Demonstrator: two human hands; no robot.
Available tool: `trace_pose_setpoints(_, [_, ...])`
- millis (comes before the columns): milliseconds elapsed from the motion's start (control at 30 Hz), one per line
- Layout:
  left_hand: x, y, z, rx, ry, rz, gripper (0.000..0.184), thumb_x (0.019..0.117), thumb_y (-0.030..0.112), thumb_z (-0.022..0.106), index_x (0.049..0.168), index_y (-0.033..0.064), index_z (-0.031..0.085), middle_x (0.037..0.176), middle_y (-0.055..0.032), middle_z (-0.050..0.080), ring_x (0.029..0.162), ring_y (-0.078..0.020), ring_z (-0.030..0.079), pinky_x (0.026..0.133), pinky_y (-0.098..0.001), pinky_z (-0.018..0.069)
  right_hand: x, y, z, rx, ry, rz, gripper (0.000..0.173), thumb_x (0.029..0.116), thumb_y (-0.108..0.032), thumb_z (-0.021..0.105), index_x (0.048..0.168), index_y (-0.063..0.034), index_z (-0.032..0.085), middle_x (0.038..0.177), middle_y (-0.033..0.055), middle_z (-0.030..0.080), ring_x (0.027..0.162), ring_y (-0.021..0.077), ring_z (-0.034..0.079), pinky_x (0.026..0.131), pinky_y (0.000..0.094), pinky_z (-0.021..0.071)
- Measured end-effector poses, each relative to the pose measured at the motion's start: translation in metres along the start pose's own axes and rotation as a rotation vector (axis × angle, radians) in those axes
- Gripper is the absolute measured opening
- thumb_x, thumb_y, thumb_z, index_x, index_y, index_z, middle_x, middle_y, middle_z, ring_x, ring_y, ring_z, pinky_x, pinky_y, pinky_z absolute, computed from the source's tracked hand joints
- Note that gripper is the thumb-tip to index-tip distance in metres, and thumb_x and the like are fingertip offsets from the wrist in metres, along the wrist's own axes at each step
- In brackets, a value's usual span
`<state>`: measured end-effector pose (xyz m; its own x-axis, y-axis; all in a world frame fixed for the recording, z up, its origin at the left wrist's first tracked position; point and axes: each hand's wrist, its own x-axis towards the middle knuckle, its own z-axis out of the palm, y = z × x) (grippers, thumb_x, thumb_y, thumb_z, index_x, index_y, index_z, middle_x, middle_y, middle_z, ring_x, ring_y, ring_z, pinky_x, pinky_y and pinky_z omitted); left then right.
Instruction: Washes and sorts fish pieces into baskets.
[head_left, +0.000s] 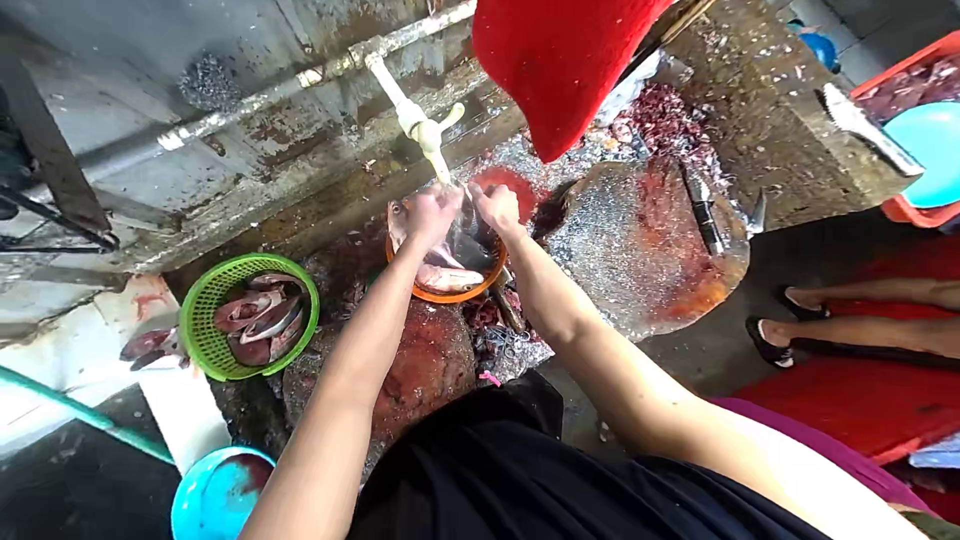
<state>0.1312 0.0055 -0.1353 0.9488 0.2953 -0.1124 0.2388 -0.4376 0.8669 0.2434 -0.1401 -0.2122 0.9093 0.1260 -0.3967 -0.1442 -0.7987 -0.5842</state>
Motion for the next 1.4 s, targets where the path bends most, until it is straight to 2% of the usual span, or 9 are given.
trace_pose_setpoints(133, [0.032,0.012,0.016,-0.253,-0.079,-0.035,0.024,0.0992,0.025,0.069,0.099,0.0004,0.071,0.078,-0.0069,0.071,0.065,-0.0134,0.068,0.068,-0.0332,0.061,-0.008,-0.006,0.003,-0.101,0.068,-0.056,0.055,0.0955,-0.063,0.047,0.107,-0.0161,0.073,0.104,0.0139,0.074,0.102,0.0351,0.071,0.081,0.0617,0.0549])
trace_pose_setpoints(267, [0.015,0.018,0.014,-0.395,0.037,0.012,0.022,0.0957,0.008,0.064,0.115,-0.001,0.067,0.091,-0.0109,0.073,0.074,-0.0173,0.07,0.07,-0.0361,0.0615,-0.033,-0.017,0.008,-0.06,0.319,-0.377,0.042,0.0992,-0.04,0.059,0.129,-0.0121,0.069,0.128,0.017,0.066,0.124,0.0372,0.06,0.103,0.0622,0.0458])
trace_pose_setpoints(467, [-0.089,-0.07,-0.059,-0.004,0.431,-0.078,0.026,0.0973,0.021,0.067,0.118,0.0057,0.069,0.108,-0.0085,0.074,0.097,-0.0162,0.073,0.09,-0.0391,0.0616,-0.065,-0.062,0.026,0.74,-0.137,-0.516,0.028,0.0995,-0.015,0.063,0.123,-0.0006,0.065,0.099,0.0098,0.074,0.082,0.0194,0.072,0.078,0.0412,0.0642])
trace_pose_setpoints(633, [-0.196,-0.156,-0.163,0.526,0.676,-0.643,0.062,0.0876,0.034,0.073,0.141,0.007,0.057,0.144,-0.0225,0.055,0.135,-0.0417,0.052,0.108,-0.0593,0.0487,-0.076,-0.073,0.032,0.78,-0.186,-0.375,0.034,0.0996,-0.046,0.064,0.09,-0.0131,0.062,0.063,-0.004,0.052,0.049,0.0117,0.047,0.049,0.0348,0.0464])
trace_pose_setpoints(800, [-0.25,-0.203,-0.22,0.39,0.884,-1.207,0.093,0.0861,0.051,0.072,0.148,-0.0096,0.04,0.153,-0.0356,0.037,0.143,-0.0512,0.037,0.113,-0.0634,0.0377,-0.103,-0.079,0.053,0.559,-0.366,-0.334,0.037,0.0999,-0.036,0.064,0.116,-0.0037,0.068,0.087,0.0072,0.066,0.065,0.0151,0.057,0.061,0.0378,0.0533])
trace_pose_setpoints(1000, [-0.27,-0.22,-0.213,0.282,1.01,-1.268,0.102,0.0829,0.064,0.071,0.153,-0.0041,0.039,0.156,-0.0328,0.038,0.145,-0.0496,0.037,0.113,-0.0654,0.0386,-0.14,-0.093,0.124,0.584,-0.522,-0.276,0.033,0.0973,-0.026,0.069,0.12,-0.0028,0.066,0.1,0.013,0.073,0.075,0.0225,0.07,0.066,0.0413,0.0616])
trace_pose_setpoints(1100, [-0.281,-0.244,-0.198,-0.024,1.044,-1.114,0.073,0.0851,0.031,0.079,0.142,-0.0031,0.05,0.134,-0.0301,0.059,0.12,-0.0429,0.063,0.092,-0.0616,0.0577,-0.153,-0.109,0.148,0.464,-0.591,-0.278,0.033,0.0964,-0.032,0.071,0.12,-0.0083,0.07,0.104,0.0105,0.075,0.087,0.0219,0.074,0.078,0.0448,0.0627])
trace_pose_setpoints(1200, [-0.283,-0.264,-0.194,-0.575,1.155,-1.039,0.077,0.0847,0.015,0.081,0.149,0.002,0.041,0.141,-0.0275,0.054,0.124,-0.0426,0.06,0.092,-0.0638,0.0573,-0.167,-0.118,0.173,0.403,-0.682,-0.306,0.034,0.0956,-0.035,0.072,0.118,-0.0098,0.07,0.099,0.0101,0.076,0.082,0.0224,0.074,0.077,0.0459,0.0634])
trace_pose_setpoints(1400, [-0.299,-0.238,-0.205,-0.774,1.092,-0.972,0.053,0.0971,0.009,0.065,0.145,0.0018,0.045,0.14,-0.023,0.055,0.12,-0.0345,0.062,0.093,-0.052,0.0576,-0.186,-0.131,0.18,0.407,-0.757,-0.316,0.041,0.0956,-0.034,0.073,0.126,-0.0077,0.066,0.101,0.0107,0.076,0.081,0.0221,0.074,0.076,0.0443,0.0625])
